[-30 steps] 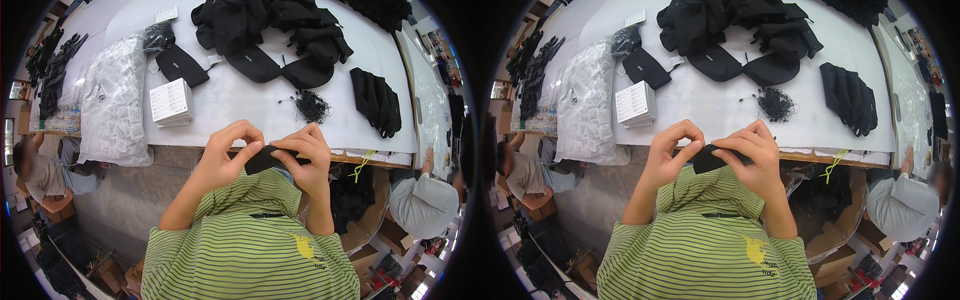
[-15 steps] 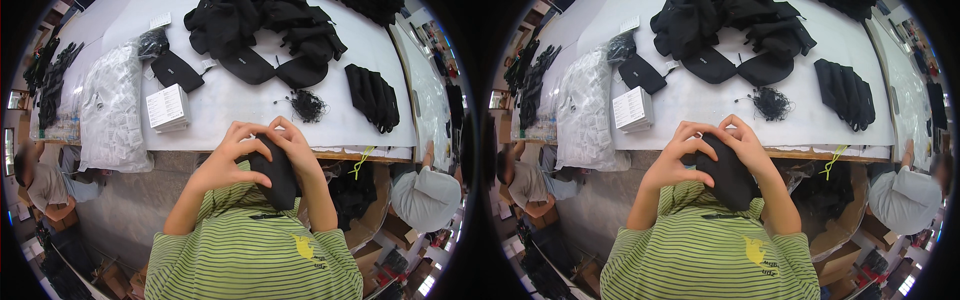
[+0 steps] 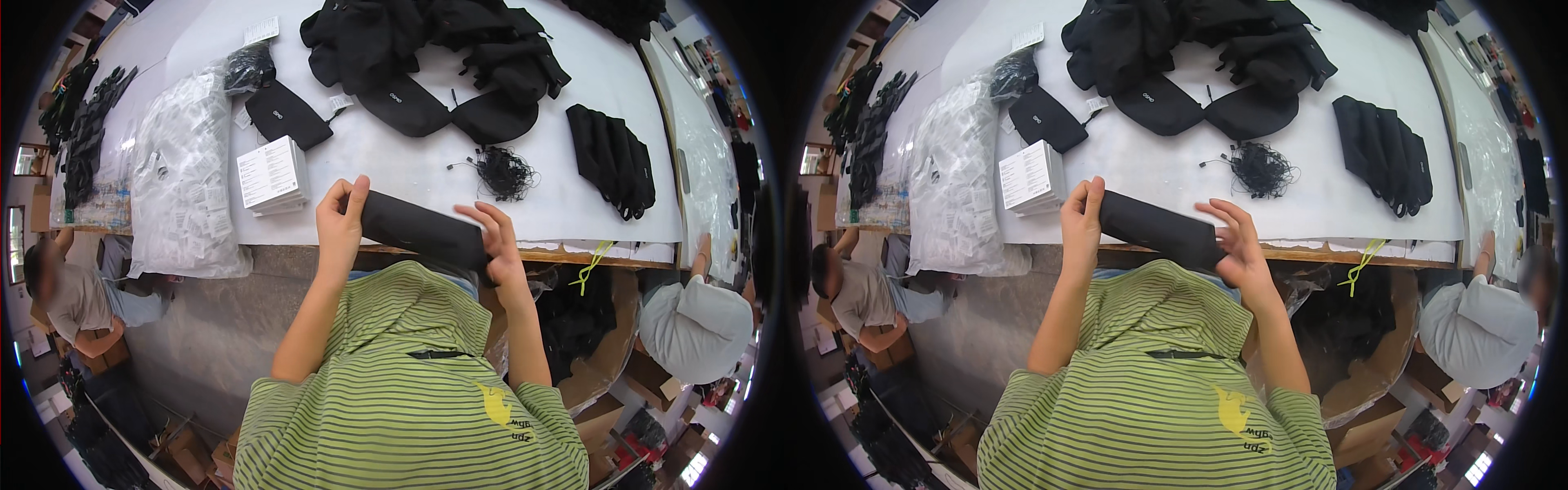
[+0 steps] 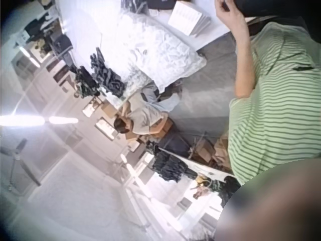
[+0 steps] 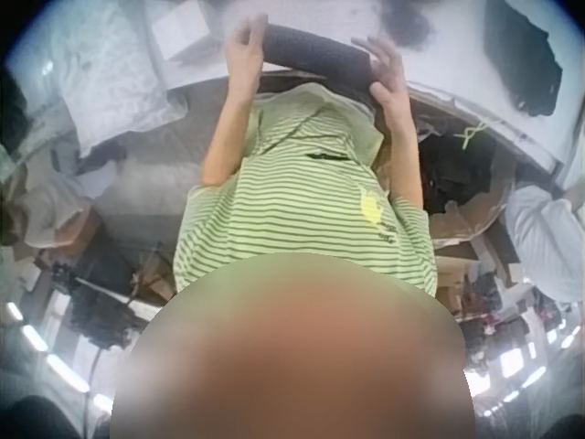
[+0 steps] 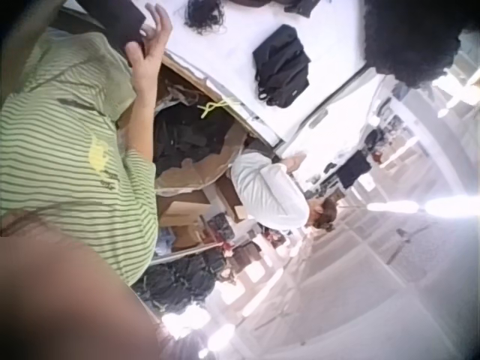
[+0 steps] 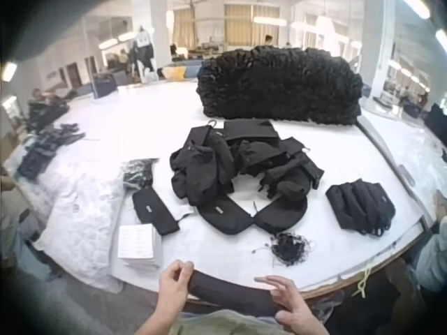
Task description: Attaching small tags and components to black fabric pouches at a manufacturing workstation.
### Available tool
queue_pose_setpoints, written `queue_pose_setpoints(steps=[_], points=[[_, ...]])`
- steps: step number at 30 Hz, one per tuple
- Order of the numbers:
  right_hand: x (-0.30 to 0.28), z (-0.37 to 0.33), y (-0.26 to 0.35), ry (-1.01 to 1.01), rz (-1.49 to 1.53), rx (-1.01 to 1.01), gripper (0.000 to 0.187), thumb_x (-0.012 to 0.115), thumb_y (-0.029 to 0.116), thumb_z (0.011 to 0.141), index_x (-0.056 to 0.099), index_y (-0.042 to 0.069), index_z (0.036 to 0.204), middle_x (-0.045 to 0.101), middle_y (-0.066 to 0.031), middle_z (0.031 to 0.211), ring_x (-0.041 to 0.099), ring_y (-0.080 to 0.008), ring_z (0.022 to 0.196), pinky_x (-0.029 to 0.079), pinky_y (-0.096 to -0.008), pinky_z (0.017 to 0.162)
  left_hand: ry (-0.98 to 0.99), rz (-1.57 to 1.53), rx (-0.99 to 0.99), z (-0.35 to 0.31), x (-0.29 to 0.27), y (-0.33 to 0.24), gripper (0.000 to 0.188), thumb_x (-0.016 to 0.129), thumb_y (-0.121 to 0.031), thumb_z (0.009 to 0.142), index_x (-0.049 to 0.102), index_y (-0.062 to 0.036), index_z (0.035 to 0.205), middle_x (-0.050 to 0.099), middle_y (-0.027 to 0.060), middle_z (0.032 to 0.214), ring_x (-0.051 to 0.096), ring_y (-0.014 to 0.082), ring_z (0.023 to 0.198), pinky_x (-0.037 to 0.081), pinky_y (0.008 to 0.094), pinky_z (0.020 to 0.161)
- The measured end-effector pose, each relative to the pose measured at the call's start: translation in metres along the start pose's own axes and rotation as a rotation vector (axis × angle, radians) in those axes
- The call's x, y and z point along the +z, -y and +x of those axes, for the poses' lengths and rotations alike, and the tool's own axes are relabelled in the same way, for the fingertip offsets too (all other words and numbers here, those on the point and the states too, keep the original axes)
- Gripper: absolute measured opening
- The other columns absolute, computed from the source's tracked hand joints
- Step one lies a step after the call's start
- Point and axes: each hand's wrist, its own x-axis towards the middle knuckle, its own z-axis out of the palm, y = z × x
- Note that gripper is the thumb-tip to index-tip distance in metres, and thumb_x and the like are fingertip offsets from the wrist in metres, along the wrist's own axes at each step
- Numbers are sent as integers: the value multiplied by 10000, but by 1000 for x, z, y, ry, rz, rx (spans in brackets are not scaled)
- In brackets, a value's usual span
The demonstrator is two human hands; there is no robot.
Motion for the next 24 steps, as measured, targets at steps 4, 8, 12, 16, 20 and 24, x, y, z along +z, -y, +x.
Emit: queue_pose_setpoints(steps=[4, 8, 12, 16, 20, 24], points=[[6, -1, 21, -54, -801, -329, 584, 740, 146, 749, 512, 72, 1280, 527, -161, 1277, 577, -253, 1063, 448, -331, 926, 125, -144, -32, -6, 11, 11, 299, 654, -302, 903, 530, -41, 828, 541, 2, 793, 442, 66, 703, 390, 216, 671], [-9, 0, 18, -271, -698, -248, 274, 680, 46, 805, 638, 33, 1076, 646, -84, 1017, 601, -210, 951, 446, -289, 869, 559, 11, 174, -22, 13, -25, 520, 652, -388, 877, 505, -53, 1247, 585, 83, 1161, 567, 144, 892, 416, 238, 842], [-25, -5, 15, -352, -215, -61, 154, 635, 129, 898, 634, 33, 1019, 629, -7, 941, 557, -86, 902, 435, -235, 831, 698, 243, 397, -22, 14, -40, 439, 737, -123, 748, 624, -61, 1167, 576, 90, 1198, 575, 231, 1077, 420, 303, 933], [-34, -15, 18, -334, -190, -31, 142, 640, 132, 892, 627, 22, 982, 625, -6, 927, 548, -85, 887, 428, -225, 821, 686, 224, 254, -25, 20, -41, 344, 736, -98, 741, 677, -39, 1075, 604, 103, 1155, 566, 237, 1083, 419, 324, 938], [-39, -21, 25, -448, -500, -324, 131, 657, 96, 842, 625, -7, 916, 617, -86, 894, 580, -182, 871, 429, -272, 823, 625, 144, 356, -18, 39, -46, 277, 726, -74, 744, 699, -48, 1019, 628, 93, 1115, 567, 224, 1057, 426, 333, 913], [-37, -21, 31, -462, -524, -374, 151, 670, 115, 829, 627, -8, 907, 616, -106, 898, 585, -209, 866, 431, -284, 819, 508, 307, 515, -21, 50, -61, 240, 743, -120, 724, 708, -68, 955, 637, 72, 1111, 557, 236, 1050, 398, 348, 940]])
